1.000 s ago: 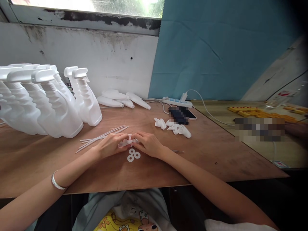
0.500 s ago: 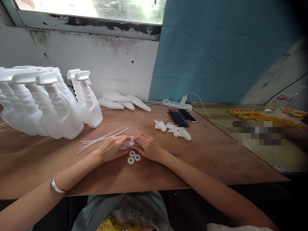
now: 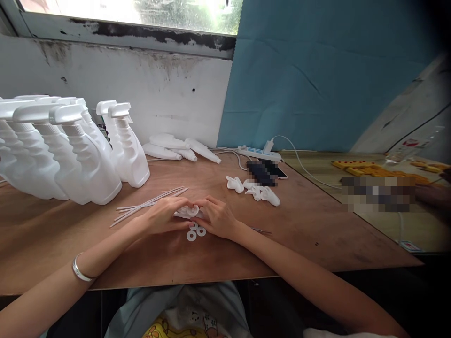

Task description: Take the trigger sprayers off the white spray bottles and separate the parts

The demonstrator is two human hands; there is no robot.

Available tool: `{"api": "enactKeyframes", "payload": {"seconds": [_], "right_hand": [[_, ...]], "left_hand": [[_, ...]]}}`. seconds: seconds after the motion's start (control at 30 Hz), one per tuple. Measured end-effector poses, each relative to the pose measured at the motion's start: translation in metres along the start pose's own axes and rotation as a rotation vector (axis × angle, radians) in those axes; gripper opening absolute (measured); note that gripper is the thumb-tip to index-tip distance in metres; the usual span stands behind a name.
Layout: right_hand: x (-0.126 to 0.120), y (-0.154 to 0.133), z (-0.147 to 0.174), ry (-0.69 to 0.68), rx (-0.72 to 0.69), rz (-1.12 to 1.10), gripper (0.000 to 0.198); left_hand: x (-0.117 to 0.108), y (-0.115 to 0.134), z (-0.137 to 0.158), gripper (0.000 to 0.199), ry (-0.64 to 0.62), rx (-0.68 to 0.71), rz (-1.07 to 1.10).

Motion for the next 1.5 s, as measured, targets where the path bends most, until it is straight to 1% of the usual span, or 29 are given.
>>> {"api": "enactKeyframes", "payload": {"seconds": [0.03, 0.1, 0.13, 0.17, 0.2, 0.23, 0.27, 0.3, 0.37, 0.43, 0.53, 0.63, 0.73, 0.8, 0.83, 0.87, 1.0, 1.07, 1.13, 1.2, 1.4, 1.5], "right_hand": [[0.000, 0.001, 0.000, 0.002, 0.006, 0.005, 0.020], [0.000, 0.001, -0.001, 0.004, 0.005, 0.029, 0.020], [0.000, 0.001, -0.002, 0.002, 0.000, 0.042, 0.019], [0.000, 0.001, -0.002, -0.003, -0.008, 0.052, 0.018], [0.001, 0.000, -0.002, -0.008, -0.014, 0.057, 0.018], [0.001, 0.000, -0.002, -0.011, -0.017, 0.057, 0.018], [0.001, 0.001, -0.002, -0.013, -0.018, 0.057, 0.019], [0.001, 0.001, -0.002, -0.013, -0.018, 0.058, 0.019], [0.002, 0.001, -0.002, -0.013, -0.018, 0.067, 0.019], [0.002, 0.001, -0.001, -0.011, -0.022, 0.080, 0.019], [0.003, 0.001, -0.001, -0.012, -0.035, 0.093, 0.019], [0.005, 0.001, 0.000, -0.021, -0.040, 0.092, 0.019], [0.005, 0.000, 0.000, -0.021, -0.041, 0.096, 0.020], [0.003, -0.001, -0.001, -0.011, -0.046, 0.100, 0.019], [0.003, -0.002, -0.002, -0.008, -0.050, 0.100, 0.019], [0.002, -0.003, -0.002, -0.006, -0.054, 0.099, 0.018], [0.001, -0.006, -0.004, -0.022, -0.061, 0.095, 0.017], [0.002, -0.007, -0.004, -0.034, -0.062, 0.086, 0.017], [0.003, -0.008, -0.004, -0.045, -0.057, 0.053, 0.018], [0.004, -0.008, -0.004, -0.046, -0.044, -0.004, 0.018], [0.006, 0.002, -0.001, 0.018, 0.072, -0.181, 0.018], [0.007, 0.008, 0.001, 0.049, 0.122, -0.206, 0.019]], "left_hand": [[-0.005, -0.004, -0.001, 0.032, 0.012, -0.020, 0.054], [-0.021, -0.018, -0.002, 0.032, 0.079, -0.140, 0.113], [-0.030, -0.029, -0.001, 0.032, 0.113, -0.231, 0.087], [-0.038, -0.040, 0.002, 0.032, 0.117, -0.331, 0.010], [-0.044, -0.051, 0.005, 0.031, 0.075, -0.422, -0.115], [-0.048, -0.061, 0.010, 0.031, -0.009, -0.501, -0.262], [-0.048, -0.071, 0.015, 0.031, -0.127, -0.551, -0.368], [-0.046, -0.080, 0.020, 0.031, -0.231, -0.584, -0.430], [-0.040, -0.095, 0.031, 0.032, -0.395, -0.608, -0.450], [-0.033, -0.103, 0.039, 0.030, -0.480, -0.618, -0.442], [-0.026, -0.110, 0.043, 0.023, -0.530, -0.652, -0.439], [-0.021, -0.111, 0.043, 0.015, -0.562, -0.681, -0.406], [-0.025, -0.110, 0.042, 0.013, -0.542, -0.689, -0.398], [-0.030, -0.107, 0.038, 0.014, -0.456, -0.676, -0.323], [-0.034, -0.104, 0.034, 0.016, -0.378, -0.656, -0.243], [-0.037, -0.099, 0.029, 0.018, -0.275, -0.629, -0.133], [-0.052, -0.079, 0.014, 0.023, 0.218, -0.493, 0.409], [-0.052, -0.069, 0.011, 0.022, 0.388, -0.442, 0.617], [-0.048, -0.058, 0.009, 0.020, 0.472, -0.406, 0.747], [-0.046, -0.049, 0.009, 0.018, 0.525, -0.389, 0.801], [-0.061, -0.038, 0.020, 0.014, 0.761, -0.371, 0.778], [-0.063, -0.036, 0.023, 0.013, 0.818, -0.358, 0.783]]}}
Point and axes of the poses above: each hand's wrist, its own z-axis away from the middle knuckle, its own x-axis out of the palm, y = z × x, the point moved 8 cm from there along -z, towards the middle knuckle, and after that the axes turned 11 degrees about -z, right-handed, at the moved point
